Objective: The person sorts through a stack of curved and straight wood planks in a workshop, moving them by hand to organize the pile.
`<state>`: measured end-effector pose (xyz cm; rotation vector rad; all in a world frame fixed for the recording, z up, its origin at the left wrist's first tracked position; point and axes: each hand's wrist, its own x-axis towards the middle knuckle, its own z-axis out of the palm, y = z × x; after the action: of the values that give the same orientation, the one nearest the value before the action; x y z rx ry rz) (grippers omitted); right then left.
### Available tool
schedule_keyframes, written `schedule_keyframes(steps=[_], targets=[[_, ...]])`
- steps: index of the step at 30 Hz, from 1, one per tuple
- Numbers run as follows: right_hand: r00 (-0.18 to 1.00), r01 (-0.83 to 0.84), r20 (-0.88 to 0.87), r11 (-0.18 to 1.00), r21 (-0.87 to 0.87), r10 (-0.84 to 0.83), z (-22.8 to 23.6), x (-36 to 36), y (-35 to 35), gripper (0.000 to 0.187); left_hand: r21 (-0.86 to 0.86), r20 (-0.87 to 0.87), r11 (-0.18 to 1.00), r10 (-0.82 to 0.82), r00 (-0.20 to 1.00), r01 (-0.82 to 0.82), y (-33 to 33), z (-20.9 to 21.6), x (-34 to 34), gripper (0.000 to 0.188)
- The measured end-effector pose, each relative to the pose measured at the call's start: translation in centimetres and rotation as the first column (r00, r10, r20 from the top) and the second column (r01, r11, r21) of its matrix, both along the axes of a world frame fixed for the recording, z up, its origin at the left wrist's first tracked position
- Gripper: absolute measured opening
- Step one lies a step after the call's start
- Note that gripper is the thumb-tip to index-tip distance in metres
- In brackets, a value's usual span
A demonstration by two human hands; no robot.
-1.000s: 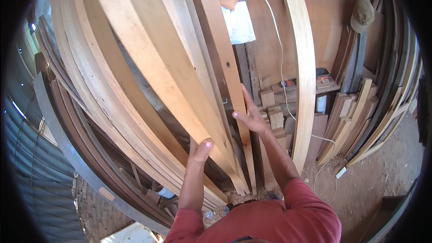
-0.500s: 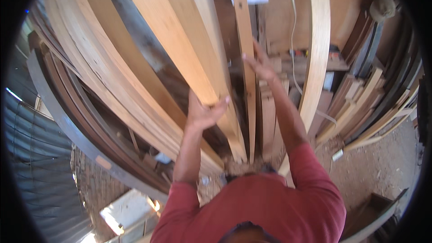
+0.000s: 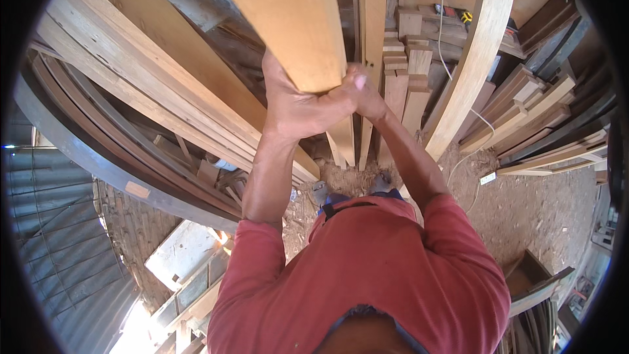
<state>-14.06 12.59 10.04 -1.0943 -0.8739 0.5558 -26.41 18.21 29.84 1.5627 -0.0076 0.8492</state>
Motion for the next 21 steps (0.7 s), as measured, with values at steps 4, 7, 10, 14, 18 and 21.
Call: schedule_keyframes(steps=[4, 7, 10, 14, 18, 21], targets=[[0.984, 0.154, -0.095, 0.986, 0.059, -0.148, 0.7, 0.1, 1.0, 0.068, 0.109, 0.008, 0.994, 0.029, 1.0, -0.03, -0.1, 1.7, 1.1, 0.051], [0.989, 0.141, -0.063, 0.988, 0.069, -0.137, 7.1, -0.6, -0.3, 0.068, 0.118, -0.059, 0.993, -0.014, 0.998, 0.021, 0.5, 3.6, 1.8, 0.054], [0.918, 0.354, 0.184, 0.935, 0.021, -0.352, 1.4, 0.8, -0.3, 0.057, -0.034, -0.224, 0.995, -0.095, 0.97, 0.09, 0.3, 2.8, 2.6, 0.076], [0.927, 0.354, 0.143, 0.934, -0.04, -0.346, 0.2, 0.5, -1.1, 0.05, 0.076, -0.293, 0.997, -0.002, 0.956, 0.026, 2.2, -1.7, 4.6, 0.071], [0.743, 0.517, 0.407, 0.842, 0.155, -0.531, 6.7, -1.7, -1.7, 0.058, 0.481, 0.053, 0.819, 0.329, 0.943, -0.313, 3.0, -0.6, 4.9, 0.097], [0.781, 0.464, 0.395, 0.873, 0.152, -0.484, 8.1, -2.3, -0.8, 0.062, 0.657, 0.149, 0.608, 0.475, 0.867, -0.446, 4.5, 0.0, 6.3, 0.106]])
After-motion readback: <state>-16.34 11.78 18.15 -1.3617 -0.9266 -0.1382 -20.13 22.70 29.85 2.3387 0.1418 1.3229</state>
